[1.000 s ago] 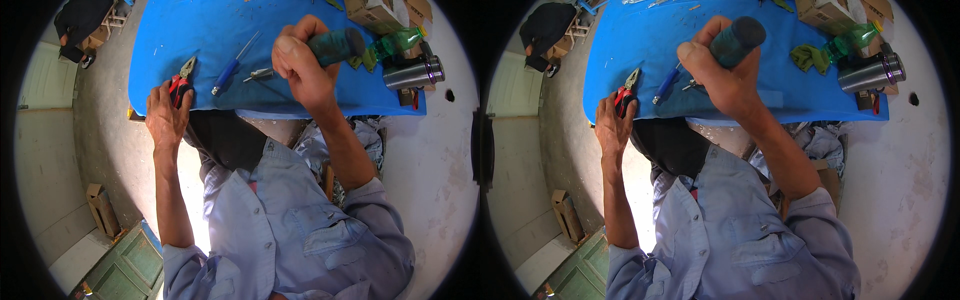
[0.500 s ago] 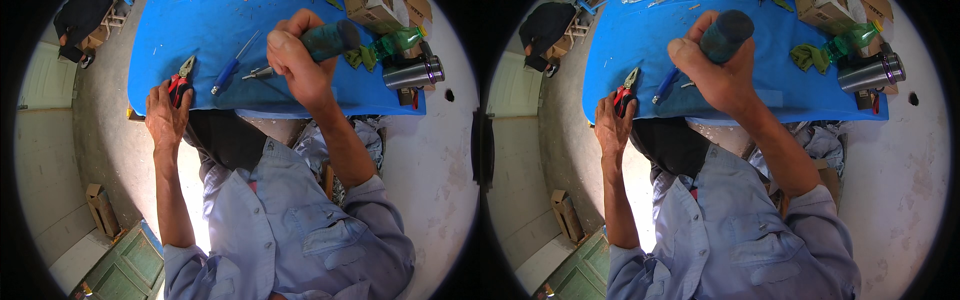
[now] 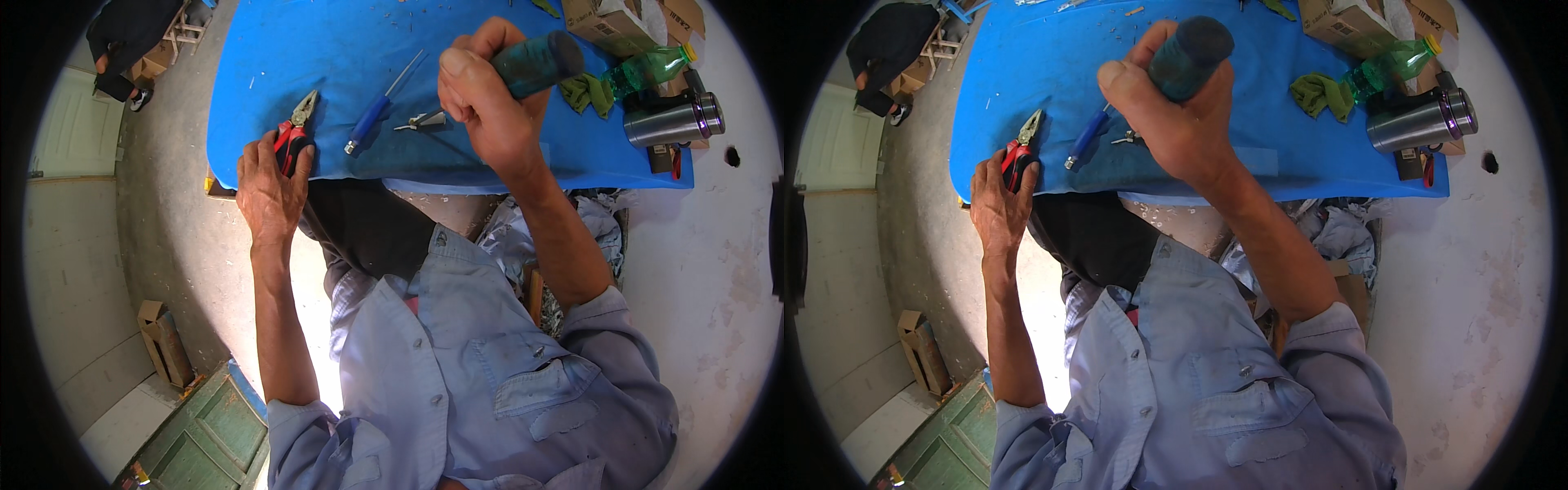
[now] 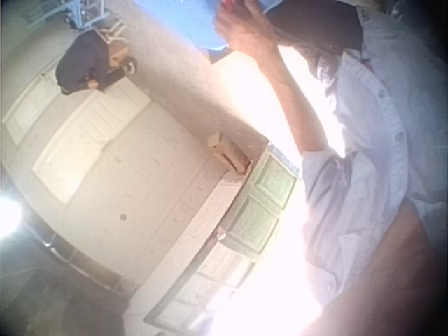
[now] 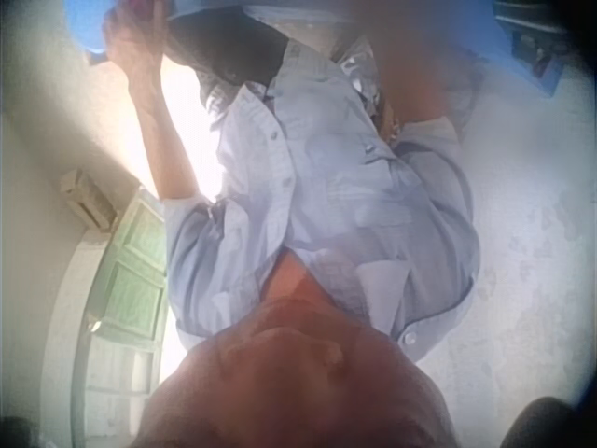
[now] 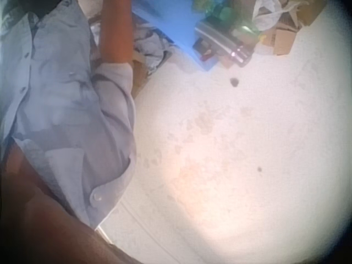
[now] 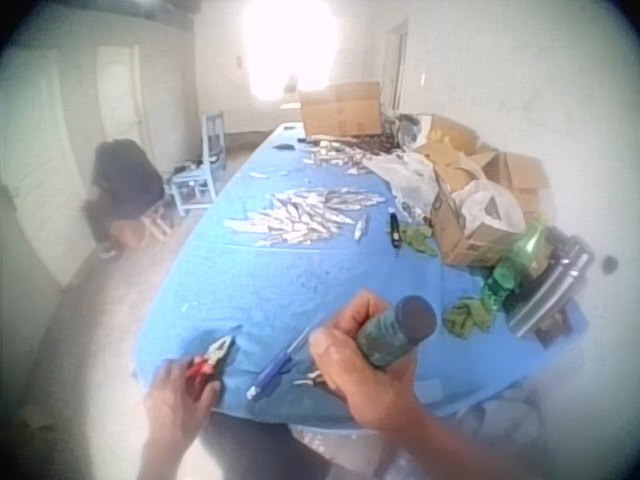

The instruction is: The person assembles lock components by hand, using a screwdriver and pliers to fit small internal pins and springs into a cylindrical lock housing and securing parts on a blue work surface.

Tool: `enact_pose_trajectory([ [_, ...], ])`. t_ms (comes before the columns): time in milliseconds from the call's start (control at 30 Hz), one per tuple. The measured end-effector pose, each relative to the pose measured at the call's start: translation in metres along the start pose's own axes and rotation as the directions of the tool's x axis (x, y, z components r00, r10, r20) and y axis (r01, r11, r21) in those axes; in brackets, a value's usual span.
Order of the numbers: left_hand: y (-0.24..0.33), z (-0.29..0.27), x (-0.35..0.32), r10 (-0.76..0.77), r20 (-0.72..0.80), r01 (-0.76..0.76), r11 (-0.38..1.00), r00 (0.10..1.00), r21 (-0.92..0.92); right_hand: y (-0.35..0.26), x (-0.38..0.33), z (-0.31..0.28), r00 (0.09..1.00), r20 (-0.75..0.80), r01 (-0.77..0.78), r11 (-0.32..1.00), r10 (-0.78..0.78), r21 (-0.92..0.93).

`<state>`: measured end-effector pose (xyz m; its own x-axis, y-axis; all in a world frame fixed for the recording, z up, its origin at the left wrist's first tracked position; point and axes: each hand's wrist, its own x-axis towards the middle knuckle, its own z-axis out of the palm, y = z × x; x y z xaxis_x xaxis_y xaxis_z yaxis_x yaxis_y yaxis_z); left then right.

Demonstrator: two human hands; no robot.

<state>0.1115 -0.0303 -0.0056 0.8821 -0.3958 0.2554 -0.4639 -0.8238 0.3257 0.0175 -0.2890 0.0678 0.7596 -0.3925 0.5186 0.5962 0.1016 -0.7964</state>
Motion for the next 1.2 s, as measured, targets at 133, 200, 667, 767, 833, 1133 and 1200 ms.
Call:
enact_pose_trajectory([
  [133,0.0,0.0,0.0,0.001,0.001,-0.001,1.0,1.0,0.008,0.001,0.001,0.001,1.0,-0.01,0.003,1.0,-0.003,-0.017],
  [200,0.0,0.0,0.0,-0.001,0.003,0.001,1.0,1.0,0.009,0.001,0.002,0.001,1.0,-0.006,0.008,1.0,-0.008,0.001],
  [667,0.0,0.0,0.0,0.0,0.0,0.0,1.0,1.0,0.005,0.004,0.003,0.007,0.995,-0.057,0.064,0.968,-0.08,-0.243],
  [767,-0.001,0.0,-0.001,0.004,-0.008,-0.004,1.0,1.0,0.014,0.005,0.005,0.01,0.989,-0.041,0.116,0.908,-0.144,-0.403],
  [833,0.0,0.0,-0.001,0.001,-0.007,-0.001,1.0,1.0,0.007,0.005,0.007,0.01,0.991,-0.043,0.101,0.908,-0.13,-0.406],
  [1133,0.0,0.002,0.0,0.028,-0.044,-0.027,1.0,0.999,0.016,0.007,0.009,0.011,0.976,0.053,0.214,0.866,-0.213,-0.452],
  [1200,-0.001,0.001,0.001,0.016,-0.032,-0.016,1.0,0.999,-0.004,0.009,0.009,0.014,0.979,0.116,0.202,0.87,-0.167,-0.451],
])
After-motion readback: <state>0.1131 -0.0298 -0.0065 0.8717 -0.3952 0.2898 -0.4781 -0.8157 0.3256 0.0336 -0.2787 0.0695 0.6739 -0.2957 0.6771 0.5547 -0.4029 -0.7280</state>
